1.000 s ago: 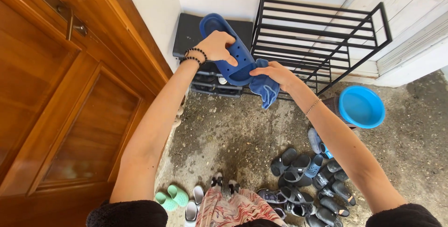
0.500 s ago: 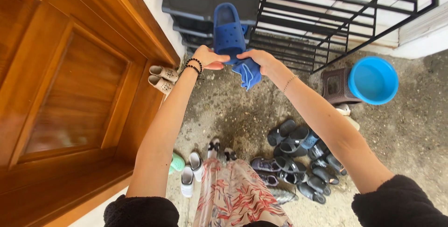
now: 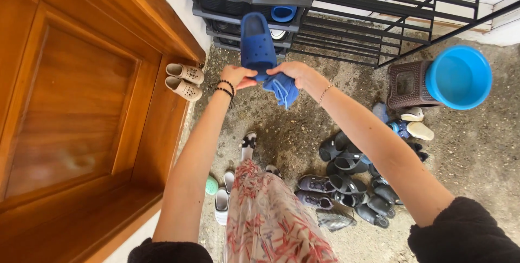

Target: The person cleans shoes by dipping a blue cloth into a bucket of water, wiping the surfaces of a blue shoe and a tan shoe, and placing them into a shoe rack.

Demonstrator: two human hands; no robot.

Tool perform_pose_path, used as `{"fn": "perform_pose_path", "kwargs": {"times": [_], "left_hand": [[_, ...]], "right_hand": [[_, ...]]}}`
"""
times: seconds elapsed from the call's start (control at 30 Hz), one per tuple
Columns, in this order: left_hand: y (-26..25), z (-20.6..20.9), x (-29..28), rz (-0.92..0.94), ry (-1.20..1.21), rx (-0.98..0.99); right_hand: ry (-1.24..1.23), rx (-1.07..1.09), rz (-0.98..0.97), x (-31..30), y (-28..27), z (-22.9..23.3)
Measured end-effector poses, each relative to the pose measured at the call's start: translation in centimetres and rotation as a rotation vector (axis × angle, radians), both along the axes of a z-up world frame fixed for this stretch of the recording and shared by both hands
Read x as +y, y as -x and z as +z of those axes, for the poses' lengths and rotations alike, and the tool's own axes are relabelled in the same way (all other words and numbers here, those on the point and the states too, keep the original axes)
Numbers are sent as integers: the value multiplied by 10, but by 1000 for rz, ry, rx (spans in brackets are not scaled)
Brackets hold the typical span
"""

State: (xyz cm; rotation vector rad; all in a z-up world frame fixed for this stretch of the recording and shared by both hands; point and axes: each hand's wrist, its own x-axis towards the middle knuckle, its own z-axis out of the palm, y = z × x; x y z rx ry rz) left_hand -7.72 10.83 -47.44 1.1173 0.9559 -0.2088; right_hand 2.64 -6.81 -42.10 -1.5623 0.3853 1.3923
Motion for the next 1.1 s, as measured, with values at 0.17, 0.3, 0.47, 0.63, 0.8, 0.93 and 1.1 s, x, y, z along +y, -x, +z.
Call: {"fn": "perform_pose_path", "kwargs": {"times": [0.17,0.3,0.47,0.63,0.8,0.93,1.1], "left_hand": [[-25,-50,28,-55,-43,83],[-55,-108,50,-25,-72,80],[-97,-165,70,46,-127,84],[-145,-231,84,89,-162,101],[-189,-268,97,93,-249,17],[-227,-267,112,91,-296,15],[-265,-249,117,36,-431,142]], "right_hand": [[27,4,10,27,-23,-61],[18,18,-56,50,-52,-127],[53,-68,-81,82,-81,-183],[165,-232,-83,103,-111,-224],[241,-377,-136,113,-164,-281],[234,-450,-112,140,-159,-213],[317,-362,-105,152,-217,-262]]}}
